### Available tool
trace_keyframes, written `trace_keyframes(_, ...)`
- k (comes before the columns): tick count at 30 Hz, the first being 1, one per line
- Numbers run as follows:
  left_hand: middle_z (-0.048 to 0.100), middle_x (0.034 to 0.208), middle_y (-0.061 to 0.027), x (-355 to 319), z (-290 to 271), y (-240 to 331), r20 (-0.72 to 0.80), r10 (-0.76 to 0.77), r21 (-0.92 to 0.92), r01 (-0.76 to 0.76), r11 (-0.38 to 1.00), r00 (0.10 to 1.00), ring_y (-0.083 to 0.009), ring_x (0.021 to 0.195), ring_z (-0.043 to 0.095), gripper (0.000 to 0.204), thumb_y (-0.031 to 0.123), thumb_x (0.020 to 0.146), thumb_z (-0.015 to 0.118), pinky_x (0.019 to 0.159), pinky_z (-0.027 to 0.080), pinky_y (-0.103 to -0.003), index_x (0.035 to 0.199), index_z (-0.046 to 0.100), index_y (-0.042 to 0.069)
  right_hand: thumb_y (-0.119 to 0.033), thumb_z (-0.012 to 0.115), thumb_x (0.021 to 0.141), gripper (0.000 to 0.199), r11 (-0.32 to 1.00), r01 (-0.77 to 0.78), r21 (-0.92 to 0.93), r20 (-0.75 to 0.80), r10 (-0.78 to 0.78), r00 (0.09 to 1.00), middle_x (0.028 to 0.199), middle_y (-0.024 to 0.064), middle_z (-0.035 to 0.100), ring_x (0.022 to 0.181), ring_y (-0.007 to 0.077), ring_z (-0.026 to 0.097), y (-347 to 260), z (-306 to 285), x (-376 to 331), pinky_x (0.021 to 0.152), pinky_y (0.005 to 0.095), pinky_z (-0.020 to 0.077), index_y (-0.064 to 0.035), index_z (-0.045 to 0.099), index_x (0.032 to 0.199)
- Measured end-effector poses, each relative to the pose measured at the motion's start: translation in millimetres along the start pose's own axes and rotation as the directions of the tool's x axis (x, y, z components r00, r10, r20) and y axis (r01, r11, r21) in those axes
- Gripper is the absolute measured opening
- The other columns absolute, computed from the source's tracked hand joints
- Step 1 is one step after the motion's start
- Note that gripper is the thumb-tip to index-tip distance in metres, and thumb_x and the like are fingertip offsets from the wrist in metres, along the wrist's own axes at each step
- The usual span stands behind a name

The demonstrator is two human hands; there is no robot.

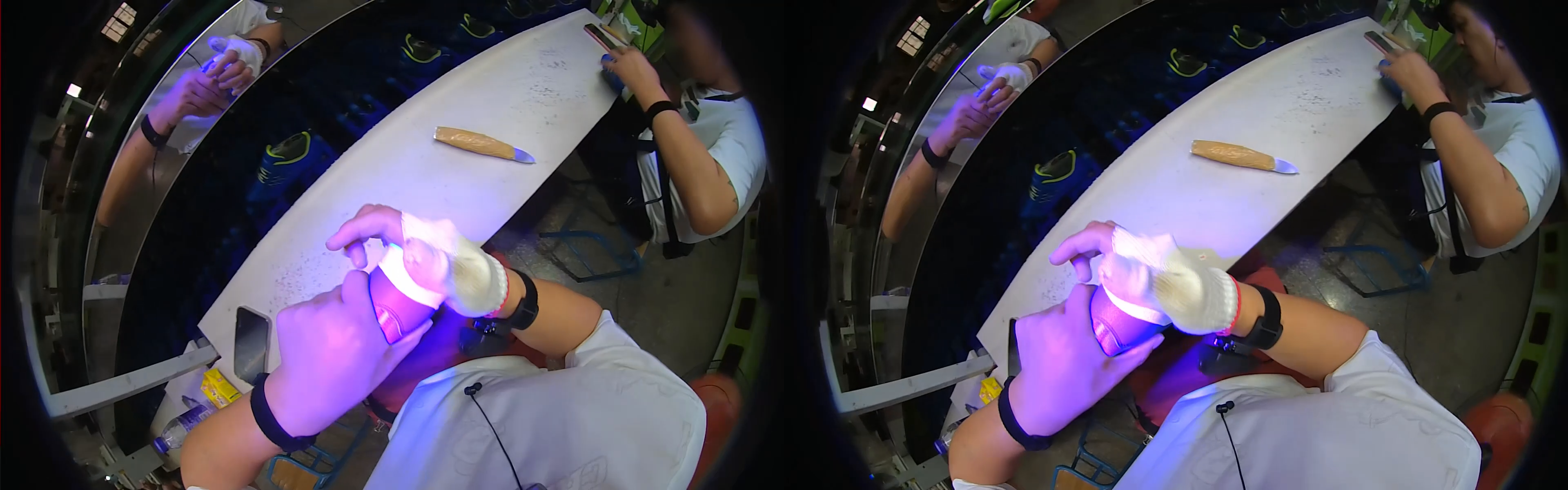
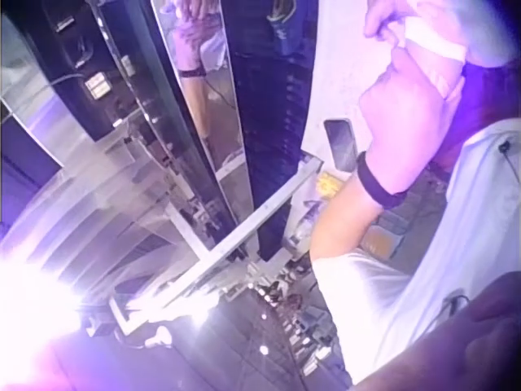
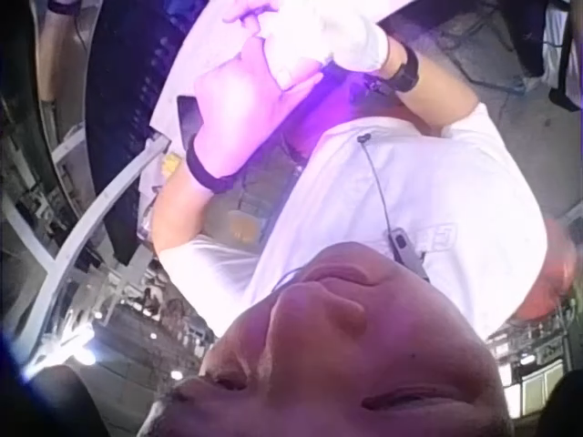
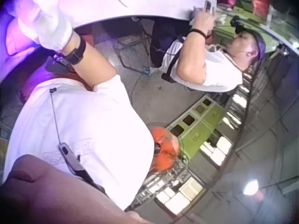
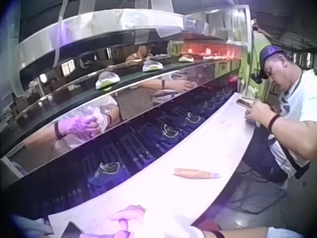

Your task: Checking and inspecting shoes for quality control as they come off a production line conveyor.

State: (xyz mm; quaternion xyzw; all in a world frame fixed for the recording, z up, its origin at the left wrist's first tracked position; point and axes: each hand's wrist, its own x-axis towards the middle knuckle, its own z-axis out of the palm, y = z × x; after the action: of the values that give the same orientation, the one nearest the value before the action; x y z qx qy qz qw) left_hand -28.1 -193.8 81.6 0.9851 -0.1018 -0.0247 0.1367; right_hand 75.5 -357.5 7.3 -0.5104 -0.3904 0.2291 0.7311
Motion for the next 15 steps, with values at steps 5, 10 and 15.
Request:
trace_keyframes(5, 0.072, 0.084, -0.0146, -8.6, 5.4, -1.0, -0.119, 0.285, -0.019, -0.289, 0.957, 0.951, -0.0288, 0.065, 0.073, 0.085, 0.045, 0.073, 0.097, 0.058, 0.058, -0.039, 0.13, 0.059, -0.005, -0.052, 0.049, 0.108, 0.069, 0.991, -0.002, -0.133, 0.076, 0.012, 0.997, 0.138, 0.0235, 0.06, 0.127, 0.0352, 0.059, -22.0, 6.9, -32.3, 0.115, 0.0454, 0.0435, 0.0035, 0.051, 0.15)
trace_keyframes(10, 0.055, 0.14, -0.0287, -54.1, -19.3, -27.7, -0.049, 0.219, -0.265, -0.224, 0.938, 0.974, -0.0387, 0.128, 0.06, 0.089, 0.05, 0.068, 0.1, 0.102, 0.053, -0.047, 0.135, 0.06, 0.006, -0.059, 0.073, 0.091, 0.097, 0.683, 0.209, -0.7, 0.194, -0.1, 0.976, 0.151, 0.0346, 0.054, 0.138, 0.0497, 0.057, -22.1, 15.7, -58.9, 0.113, 0.049, 0.0496, 0.007, 0.044, 0.155)
trace_keyframes(15, 0.045, 0.155, -0.0233, -112.6, 43.8, -19.3, -0.124, -0.402, -0.813, 0.14, 0.565, 0.907, -0.0329, 0.142, 0.051, 0.08, 0.022, 0.074, 0.098, 0.117, 0.042, -0.044, 0.137, 0.051, 0.009, -0.052, 0.084, 0.081, 0.101, 0.391, 0.091, -0.916, 0.18, 0.199, 0.963, 0.124, 0.0224, 0.07, 0.109, 0.0383, 0.071, 46.5, 27.3, -70.1, 0.098, 0.0474, 0.0544, 0.0049, 0.047, 0.156)
